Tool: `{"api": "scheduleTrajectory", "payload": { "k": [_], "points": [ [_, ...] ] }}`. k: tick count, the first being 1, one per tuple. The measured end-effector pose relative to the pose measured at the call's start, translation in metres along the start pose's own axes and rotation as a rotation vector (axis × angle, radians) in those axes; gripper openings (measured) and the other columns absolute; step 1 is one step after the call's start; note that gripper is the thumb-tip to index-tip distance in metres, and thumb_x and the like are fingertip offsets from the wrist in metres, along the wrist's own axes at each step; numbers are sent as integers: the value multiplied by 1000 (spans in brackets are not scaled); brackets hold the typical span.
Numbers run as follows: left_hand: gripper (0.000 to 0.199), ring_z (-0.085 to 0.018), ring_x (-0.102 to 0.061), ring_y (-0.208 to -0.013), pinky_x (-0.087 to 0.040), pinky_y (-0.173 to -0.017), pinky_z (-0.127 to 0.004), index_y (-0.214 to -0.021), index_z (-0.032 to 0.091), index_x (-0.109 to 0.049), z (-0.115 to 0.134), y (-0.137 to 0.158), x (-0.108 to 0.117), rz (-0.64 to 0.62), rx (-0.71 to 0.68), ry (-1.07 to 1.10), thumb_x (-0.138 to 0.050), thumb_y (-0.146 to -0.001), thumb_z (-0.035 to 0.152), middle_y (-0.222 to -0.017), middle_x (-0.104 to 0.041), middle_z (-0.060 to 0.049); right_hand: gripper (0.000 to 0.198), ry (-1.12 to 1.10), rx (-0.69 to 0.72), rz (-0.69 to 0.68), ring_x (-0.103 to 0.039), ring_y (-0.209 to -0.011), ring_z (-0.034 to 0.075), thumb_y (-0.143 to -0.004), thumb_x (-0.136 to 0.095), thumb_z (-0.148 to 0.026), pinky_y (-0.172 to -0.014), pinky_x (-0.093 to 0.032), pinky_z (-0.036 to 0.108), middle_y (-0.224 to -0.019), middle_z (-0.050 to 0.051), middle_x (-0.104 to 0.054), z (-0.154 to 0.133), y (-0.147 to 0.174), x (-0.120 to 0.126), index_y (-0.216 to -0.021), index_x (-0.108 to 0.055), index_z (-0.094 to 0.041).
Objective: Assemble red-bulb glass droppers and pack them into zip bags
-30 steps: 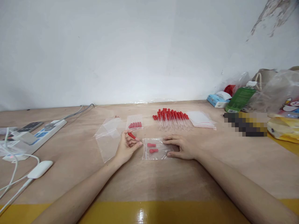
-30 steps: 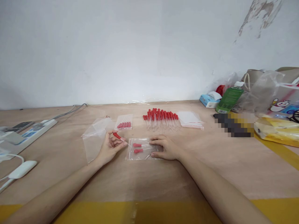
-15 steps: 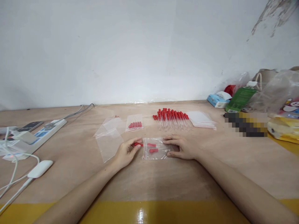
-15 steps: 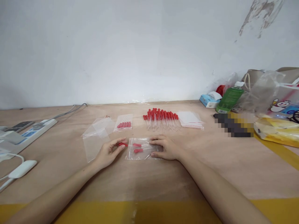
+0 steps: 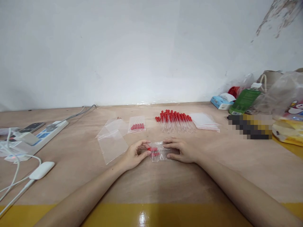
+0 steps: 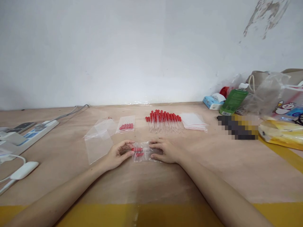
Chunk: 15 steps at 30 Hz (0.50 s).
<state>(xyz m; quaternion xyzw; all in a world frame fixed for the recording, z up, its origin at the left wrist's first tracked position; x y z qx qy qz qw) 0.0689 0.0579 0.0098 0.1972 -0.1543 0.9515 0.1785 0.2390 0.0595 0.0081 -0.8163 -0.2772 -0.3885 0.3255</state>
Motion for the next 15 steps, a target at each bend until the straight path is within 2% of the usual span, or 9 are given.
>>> {"api": "scheduleTrajectory", "payload": {
  "k": [5,8,12,15],
  "points": [
    [30,-15,-57,-78,-45,-70,-27,-105,19,-49,5,3,5,-24,-21,-180,-55,-77,29,-87,-60,-4,50,-3,-20,-5,-47,-111,24,-75,-56,-47,-95,-36,42,-123,9,-51,6,4,1,-118,-53,-22],
    [25,-13,-57,-71,-44,-65,-25,-97,19,-50,4,4,7,-47,-28,-248,-56,-76,31,-86,-62,-2,50,-7,-62,35,-47,-111,24,-75,-57,-48,-95,-37,41,-121,9,-52,13,9,6,-117,-54,-22],
    [23,-12,-56,-65,-42,-60,-24,-88,19,-54,-7,1,12,64,26,-267,-58,-74,36,-83,-64,-1,47,0,-72,58,-52,-101,23,-72,-59,-50,-88,-42,38,-110,9,-57,15,10,10,-110,-59,-22],
    [26,-12,-56,-58,-42,-56,-24,-80,18,-55,-20,-2,15,162,97,-242,-62,-70,40,-68,-63,1,44,15,-48,52,-53,-97,21,-73,-58,-50,-85,-43,36,-106,8,-57,11,8,9,-108,-60,-23]
  ]
}}
Point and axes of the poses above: each hand's wrist, its own y-axis away from the middle knuckle, its own x-axis out of the back of the hand, z = x × y, the point moved 8 cm from there along -y, towards the middle knuckle
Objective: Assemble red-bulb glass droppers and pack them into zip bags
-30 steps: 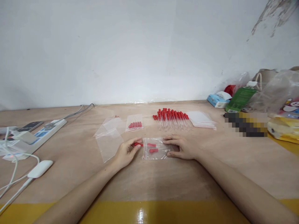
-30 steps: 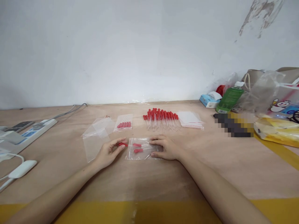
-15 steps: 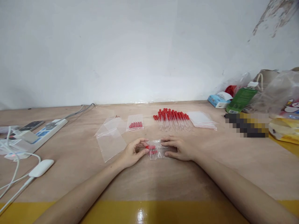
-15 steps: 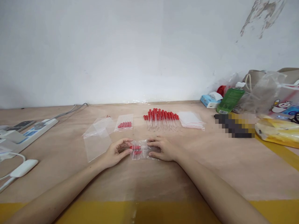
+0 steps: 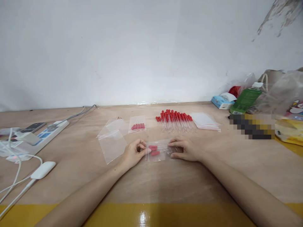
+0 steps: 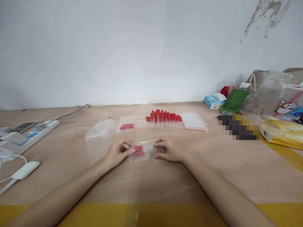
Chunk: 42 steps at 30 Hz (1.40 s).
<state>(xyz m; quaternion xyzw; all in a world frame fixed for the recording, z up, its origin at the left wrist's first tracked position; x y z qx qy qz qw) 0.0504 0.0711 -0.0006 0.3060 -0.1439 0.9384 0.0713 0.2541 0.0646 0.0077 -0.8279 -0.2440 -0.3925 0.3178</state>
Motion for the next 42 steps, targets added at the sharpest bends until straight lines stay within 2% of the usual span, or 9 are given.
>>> {"api": "scheduleTrajectory", "payload": {
  "k": [2,5,13,18,21,25,30,39,42],
  "points": [
    [27,-13,-56,-57,-42,-56,-24,-81,18,-56,-4,-1,1,45,29,3,-63,-68,41,-63,-62,2,43,24,-1,10,-52,-96,21,-75,-56,-49,-85,-42,36,-106,8,-57,-2,-2,0,-109,-60,-23],
    [31,-15,-60,-66,-45,-62,-27,-91,20,-57,0,-1,4,40,9,-45,-65,-67,38,-79,-67,0,40,87,-14,15,-52,-96,22,-77,-54,-48,-85,-41,38,-106,8,-56,-2,-3,-1,-109,-60,-25],
    [45,-21,-52,-108,-39,-91,-35,-121,25,-44,20,8,2,-176,-151,-136,-53,-77,28,-120,-55,-4,49,120,-23,-16,-48,-105,23,-77,-52,-50,-92,-37,40,-115,7,-55,0,0,0,-118,-53,-24],
    [41,-19,-59,-91,-44,-84,-33,-118,21,-45,17,-9,17,-101,-155,-70,-49,-78,21,-95,-65,-5,52,117,-23,-28,-47,-107,24,-76,-53,-52,-92,-37,40,-118,8,-52,-2,1,0,-120,-52,-24],
    [26,-17,-60,-77,-47,-72,-29,-101,18,-55,18,-39,24,19,-106,-130,-49,-77,25,-82,-64,-4,52,113,-30,-22,-47,-107,24,-76,-53,-52,-92,-37,40,-118,8,-52,-2,1,0,-120,-52,-24],
    [11,-16,-59,-74,-44,-71,-25,-79,18,-61,17,-94,-2,-54,28,-301,-55,-72,24,-78,-64,-3,51,113,-27,-19,-47,-106,24,-76,-53,-51,-92,-36,40,-117,8,-53,-2,1,0,-119,-52,-24],
    [27,-21,-59,-86,-43,-73,-28,-94,15,-56,8,-150,-28,26,223,-359,-57,-70,29,-90,-64,-10,51,118,-34,-37,-47,-107,23,-76,-53,-50,-92,-36,40,-117,8,-52,-3,1,0,-120,-51,-24],
    [64,-30,-55,-99,-42,-77,-31,-103,14,-52,2,-169,-36,-5,392,-277,-73,-43,14,-100,-62,-15,51,108,-29,-40,-47,-107,22,-75,-55,-49,-93,-35,39,-117,8,-53,-6,0,1,-120,-51,-25],
    [64,-33,-56,-97,-43,-76,-33,-101,13,-54,-2,-166,-32,-29,443,-189,-70,-39,5,-90,-64,-14,51,105,-23,-38,-47,-107,22,-76,-55,-49,-93,-35,38,-116,8,-53,-6,0,2,-120,-51,-24]
  ]
}}
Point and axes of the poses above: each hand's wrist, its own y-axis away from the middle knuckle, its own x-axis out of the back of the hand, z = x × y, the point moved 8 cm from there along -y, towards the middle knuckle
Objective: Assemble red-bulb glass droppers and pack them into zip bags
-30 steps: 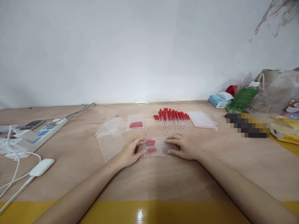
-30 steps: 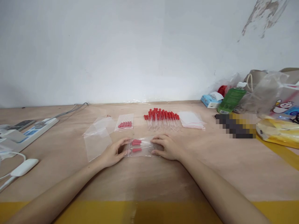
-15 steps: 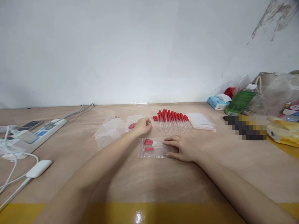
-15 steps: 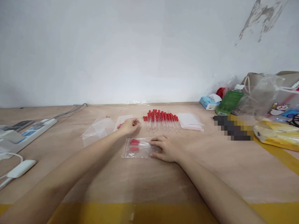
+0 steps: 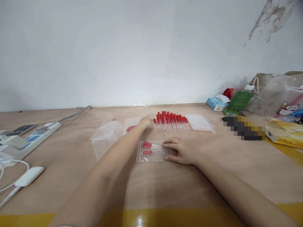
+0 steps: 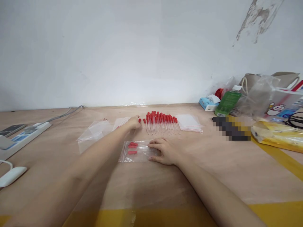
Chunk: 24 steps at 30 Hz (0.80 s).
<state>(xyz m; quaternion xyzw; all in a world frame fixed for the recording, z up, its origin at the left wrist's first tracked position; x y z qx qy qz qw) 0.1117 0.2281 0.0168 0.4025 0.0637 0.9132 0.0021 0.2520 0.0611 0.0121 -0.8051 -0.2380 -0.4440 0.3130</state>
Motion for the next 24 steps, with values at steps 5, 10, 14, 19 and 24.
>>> {"api": "scheduleTrajectory", "payload": {
  "k": [5,10,14,19,24],
  "points": [
    [54,-23,-62,-63,-48,-58,-34,-102,11,-53,-6,10,5,-146,66,243,-65,-50,4,-60,-59,-3,51,-4,-1,7,-47,-107,22,-75,-54,-50,-92,-35,38,-116,8,-53,2,1,-1,-120,-51,-24],
    [57,-12,-57,-54,-51,-60,-30,-111,20,-46,-17,45,32,-213,11,494,-58,-58,2,-54,-51,6,52,-3,-3,7,-46,-108,22,-76,-54,-50,-93,-35,39,-117,8,-52,3,1,-2,-121,-50,-24],
    [64,-10,-59,-65,-50,-66,-27,-116,25,-40,-47,89,64,-49,-160,785,-63,-58,9,-70,-55,4,52,-6,-10,6,-46,-108,23,-75,-54,-51,-93,-36,40,-118,8,-52,3,1,-1,-120,-51,-24],
    [67,-10,-60,-65,-49,-67,-26,-117,28,-37,-92,125,72,131,-188,864,-68,-58,18,-76,-53,5,52,6,-26,-3,-46,-108,23,-75,-54,-51,-93,-36,40,-119,7,-52,4,1,-2,-120,-51,-25],
    [66,-9,-60,-63,-48,-64,-25,-117,28,-37,-100,133,73,233,-177,801,-68,-58,21,-77,-52,6,52,-10,-14,14,-47,-107,23,-75,-54,-51,-92,-36,40,-118,7,-52,5,2,-3,-120,-51,-25]
  ]
}}
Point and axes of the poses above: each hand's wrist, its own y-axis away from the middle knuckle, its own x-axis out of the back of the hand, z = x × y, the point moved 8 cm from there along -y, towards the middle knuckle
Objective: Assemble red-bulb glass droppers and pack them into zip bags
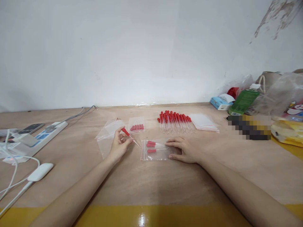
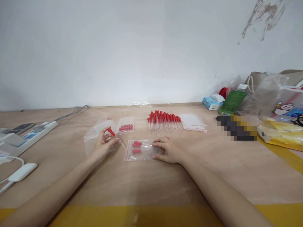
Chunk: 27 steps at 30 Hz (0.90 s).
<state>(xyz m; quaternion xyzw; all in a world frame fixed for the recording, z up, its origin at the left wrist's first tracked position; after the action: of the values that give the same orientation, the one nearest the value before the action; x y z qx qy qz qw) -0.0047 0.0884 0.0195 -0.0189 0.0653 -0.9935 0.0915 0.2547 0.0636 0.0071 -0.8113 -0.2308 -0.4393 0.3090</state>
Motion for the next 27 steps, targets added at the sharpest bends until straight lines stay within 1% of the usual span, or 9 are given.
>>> {"api": "scheduleTrajectory", "payload": {
  "k": [4,8,12,20,22,24,27],
  "points": [
    [62,-8,-60,-63,-49,-69,-26,-113,27,-38,2,3,-5,-10,-29,25,-68,-59,22,-77,-51,7,53,-3,8,3,-47,-108,24,-75,-54,-52,-92,-36,41,-119,8,-52,1,0,-1,-120,-51,-25],
    [58,-9,-60,-66,-51,-73,-30,-108,25,-38,-6,9,-14,-55,-17,88,-68,-59,23,-74,-49,8,52,2,17,9,-47,-108,23,-75,-54,-52,-93,-35,41,-118,8,-52,1,0,-1,-120,-51,-25],
    [54,-10,-61,-69,-52,-74,-32,-105,23,-36,-11,12,-14,-17,-26,122,-68,-61,26,-71,-50,7,51,0,23,24,-47,-107,23,-75,-54,-51,-92,-36,41,-118,8,-52,0,0,-1,-119,-52,-25],
    [54,-11,-62,-68,-51,-75,-33,-105,22,-35,-9,16,-16,19,-30,101,-68,-63,28,-71,-52,7,51,7,23,18,-47,-106,23,-76,-54,-50,-92,-36,40,-118,7,-52,0,0,-1,-119,-52,-24],
    [52,-12,-63,-68,-50,-75,-32,-103,22,-35,-12,17,-18,4,-31,76,-68,-63,29,-71,-54,6,51,7,22,17,-47,-106,22,-76,-54,-50,-92,-37,40,-118,7,-52,0,0,-1,-119,-51,-24],
    [46,-12,-62,-69,-49,-74,-30,-99,21,-39,-14,19,-20,-27,-56,17,-68,-63,29,-74,-57,4,51,6,24,22,-47,-106,23,-76,-54,-50,-92,-37,40,-117,8,-52,1,0,-1,-119,-52,-24],
    [31,-13,-60,-69,-48,-70,-28,-88,18,-53,-15,21,-24,-121,-101,-187,-68,-63,30,-76,-61,0,50,3,29,24,-47,-107,23,-76,-54,-50,-92,-37,41,-117,8,-53,1,0,-2,-118,-52,-24]
  ]
}}
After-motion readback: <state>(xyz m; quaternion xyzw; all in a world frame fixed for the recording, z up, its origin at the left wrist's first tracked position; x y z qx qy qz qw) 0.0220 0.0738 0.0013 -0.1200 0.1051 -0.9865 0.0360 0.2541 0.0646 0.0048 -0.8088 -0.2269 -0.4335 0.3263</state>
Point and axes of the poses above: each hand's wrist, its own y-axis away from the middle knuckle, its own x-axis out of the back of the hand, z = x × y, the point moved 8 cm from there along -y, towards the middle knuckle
